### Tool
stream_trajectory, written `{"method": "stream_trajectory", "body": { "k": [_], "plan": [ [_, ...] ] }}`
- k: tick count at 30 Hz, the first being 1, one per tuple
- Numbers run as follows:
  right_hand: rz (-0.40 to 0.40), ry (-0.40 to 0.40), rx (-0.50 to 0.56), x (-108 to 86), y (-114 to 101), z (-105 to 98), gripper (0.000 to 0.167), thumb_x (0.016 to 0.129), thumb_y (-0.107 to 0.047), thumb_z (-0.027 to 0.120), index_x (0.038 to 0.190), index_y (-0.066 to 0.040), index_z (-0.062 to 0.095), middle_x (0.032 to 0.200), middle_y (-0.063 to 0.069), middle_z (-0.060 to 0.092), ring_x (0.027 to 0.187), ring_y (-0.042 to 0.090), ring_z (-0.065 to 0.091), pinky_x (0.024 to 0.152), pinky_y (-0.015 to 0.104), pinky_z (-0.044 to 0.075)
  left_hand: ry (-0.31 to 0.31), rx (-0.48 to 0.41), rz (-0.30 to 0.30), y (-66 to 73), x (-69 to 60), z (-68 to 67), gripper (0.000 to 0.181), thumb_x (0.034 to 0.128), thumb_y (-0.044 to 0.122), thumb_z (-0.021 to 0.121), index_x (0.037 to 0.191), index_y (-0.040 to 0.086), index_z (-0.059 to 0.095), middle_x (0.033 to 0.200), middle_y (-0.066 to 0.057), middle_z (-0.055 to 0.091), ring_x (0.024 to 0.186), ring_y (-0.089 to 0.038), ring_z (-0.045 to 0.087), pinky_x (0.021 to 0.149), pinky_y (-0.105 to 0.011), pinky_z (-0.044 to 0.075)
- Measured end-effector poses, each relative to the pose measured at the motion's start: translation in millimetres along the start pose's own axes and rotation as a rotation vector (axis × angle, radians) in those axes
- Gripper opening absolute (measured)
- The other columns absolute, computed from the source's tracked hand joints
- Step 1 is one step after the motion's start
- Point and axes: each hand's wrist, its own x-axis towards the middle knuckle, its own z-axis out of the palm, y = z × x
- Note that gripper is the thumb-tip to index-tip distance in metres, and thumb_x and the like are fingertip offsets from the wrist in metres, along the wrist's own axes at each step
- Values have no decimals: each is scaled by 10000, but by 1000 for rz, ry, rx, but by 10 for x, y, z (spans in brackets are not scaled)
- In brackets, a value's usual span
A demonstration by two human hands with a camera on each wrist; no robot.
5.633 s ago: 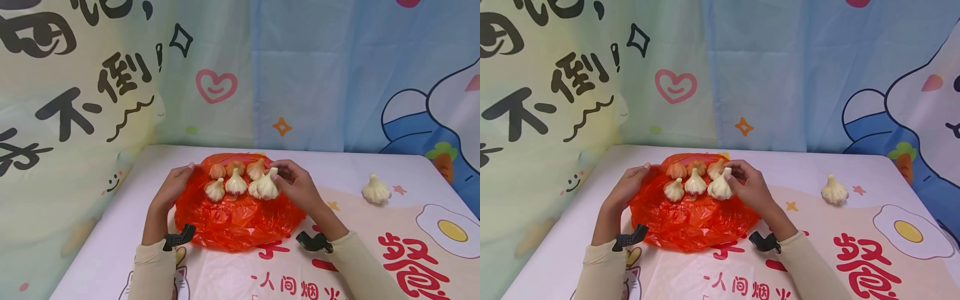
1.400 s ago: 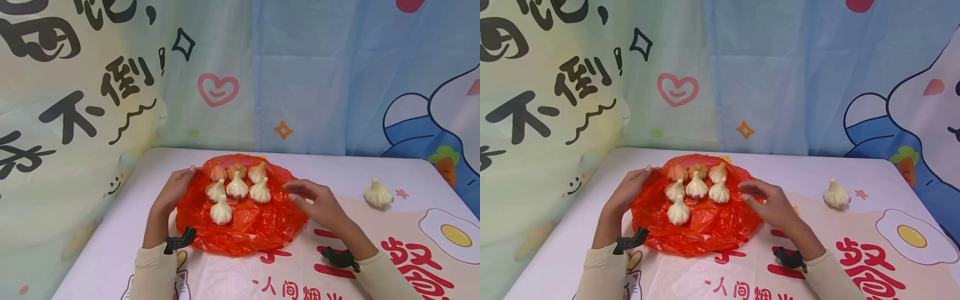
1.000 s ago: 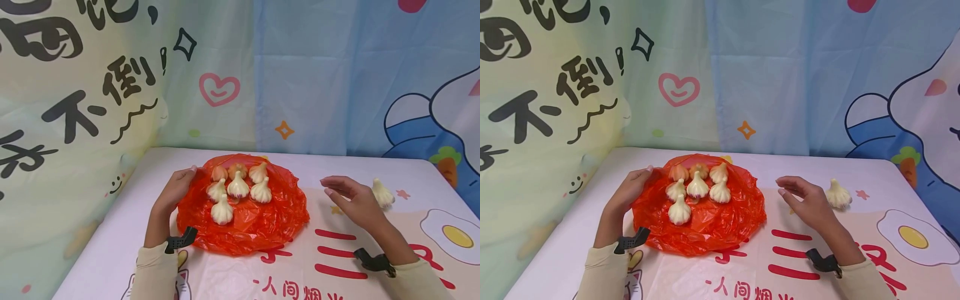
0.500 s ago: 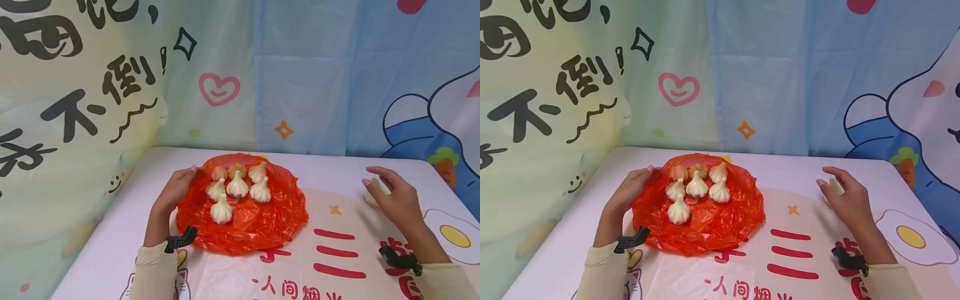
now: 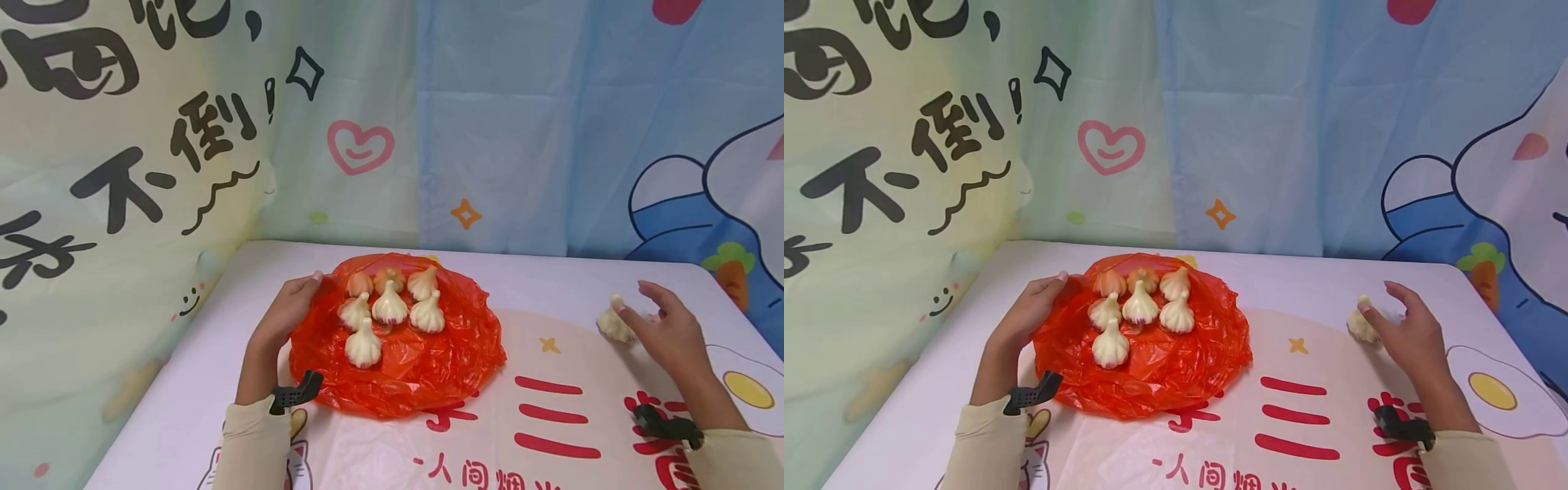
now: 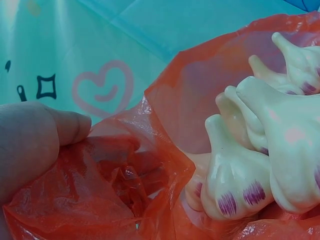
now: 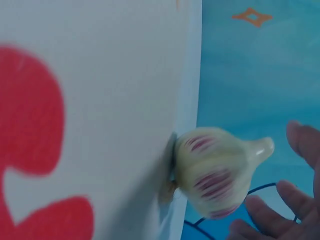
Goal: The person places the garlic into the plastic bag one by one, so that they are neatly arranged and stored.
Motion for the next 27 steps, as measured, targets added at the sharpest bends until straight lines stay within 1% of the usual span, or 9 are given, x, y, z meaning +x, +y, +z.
{"method": "stream_trajectory", "body": {
  "k": [4,6,8,11,15,22,27],
  "plan": [
    [23,-109,-45,30,67,13,917,935,-555,533,1540,-20,97,1515,361,123,1330,602,154,815,758,372,-6,-14,-11,-4,1,1,552,1000,534,413,1278,92,591,1201,-112,627,1054,-369,622,830,-459,547],
    [19,-144,-57,34,84,27,934,929,-566,537,1532,2,104,1487,387,154,1310,607,189,831,744,380,-8,-21,-18,-4,-1,3,539,1004,524,413,1272,93,595,1196,-114,631,1049,-370,624,824,-458,550],
    [12,-166,-63,34,93,43,924,930,-566,539,1518,31,150,1454,404,209,1278,609,242,849,715,401,-8,-17,-20,1,-2,6,528,1009,512,409,1275,96,594,1200,-110,630,1052,-364,625,821,-450,552],
    [5,-166,-67,32,92,67,867,937,-548,543,1479,67,259,1395,408,305,1218,597,329,856,641,460,3,-5,-17,11,-1,6,528,1013,507,404,1282,93,592,1201,-110,631,1047,-351,629,815,-441,556],
    [5,-152,-73,28,84,77,805,943,-517,557,1432,86,345,1360,404,358,1191,588,368,812,582,515,9,7,-14,14,0,5,552,1005,525,408,1296,90,584,1207,-109,629,1047,-339,630,816,-439,556],
    [6,-143,-75,7,66,76,779,947,-499,561,1416,91,367,1346,400,377,1169,576,389,772,543,548,11,0,-19,20,-7,5,562,992,545,421,1293,99,584,1201,-104,631,1031,-335,640,801,-430,562],
    [15,-146,-67,-3,52,78,792,945,-501,561,1426,92,350,1354,400,369,1174,576,383,792,558,536,10,8,-23,9,7,3,565,994,544,417,1293,95,584,1202,-111,628,1027,-329,639,802,-423,563]
  ]
}}
